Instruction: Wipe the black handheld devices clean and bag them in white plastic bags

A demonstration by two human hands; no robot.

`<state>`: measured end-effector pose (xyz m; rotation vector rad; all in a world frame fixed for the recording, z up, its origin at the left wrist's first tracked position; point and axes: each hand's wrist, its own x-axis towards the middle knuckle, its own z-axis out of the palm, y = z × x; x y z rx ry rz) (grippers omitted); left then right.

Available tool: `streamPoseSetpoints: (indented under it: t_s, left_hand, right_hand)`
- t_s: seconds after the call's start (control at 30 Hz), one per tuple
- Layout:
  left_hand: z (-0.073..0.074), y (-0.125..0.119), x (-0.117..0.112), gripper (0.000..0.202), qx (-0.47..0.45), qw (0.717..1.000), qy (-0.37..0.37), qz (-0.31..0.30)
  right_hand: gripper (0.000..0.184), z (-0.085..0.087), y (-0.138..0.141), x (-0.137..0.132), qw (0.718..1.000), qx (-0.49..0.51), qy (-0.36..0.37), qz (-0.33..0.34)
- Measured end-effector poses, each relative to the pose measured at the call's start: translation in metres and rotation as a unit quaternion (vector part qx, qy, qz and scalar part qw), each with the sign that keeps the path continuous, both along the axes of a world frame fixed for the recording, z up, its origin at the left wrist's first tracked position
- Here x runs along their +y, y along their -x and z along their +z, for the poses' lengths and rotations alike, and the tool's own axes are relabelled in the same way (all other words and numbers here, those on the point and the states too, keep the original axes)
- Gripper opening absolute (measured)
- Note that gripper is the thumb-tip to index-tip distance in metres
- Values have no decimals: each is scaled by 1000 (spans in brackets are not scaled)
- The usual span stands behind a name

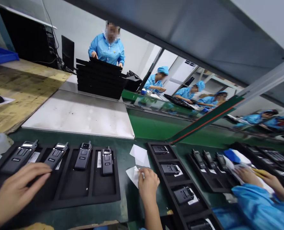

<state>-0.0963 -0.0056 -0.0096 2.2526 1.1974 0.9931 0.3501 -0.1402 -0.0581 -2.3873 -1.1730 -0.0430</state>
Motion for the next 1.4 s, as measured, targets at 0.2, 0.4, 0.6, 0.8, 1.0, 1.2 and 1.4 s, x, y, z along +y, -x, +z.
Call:
streamPoseSetpoints:
  t_s: [0.2,0.4,0.6,0.8,1.0,1.2,1.4]
  left_hand:
    - [14,-109,-24,21,16,955,139,-262]
    - [9,-197,-28,30,41,924,194,-326]
    - [-11,-282,-13,43,85,912,215,-340]
    - [-27,-326,-8,22,173,871,303,-345]
    - [-35,-341,0,28,182,883,333,-276]
    - [-19,-325,-5,32,77,919,291,-254]
    - [-9,-298,-22,34,-57,863,365,-343]
  right_hand:
    - [34,21,-3,-25,995,71,-63,15]
    - [32,31,8,-24,982,161,-90,42]
    - [35,25,11,-20,951,264,-143,76]
    - [45,-2,-8,-24,904,367,-219,30]
    - [42,-21,-23,-34,856,421,-295,-47]
    - [40,-1,-21,-48,833,447,-320,-60]
    - [39,26,13,-28,817,510,-268,19]
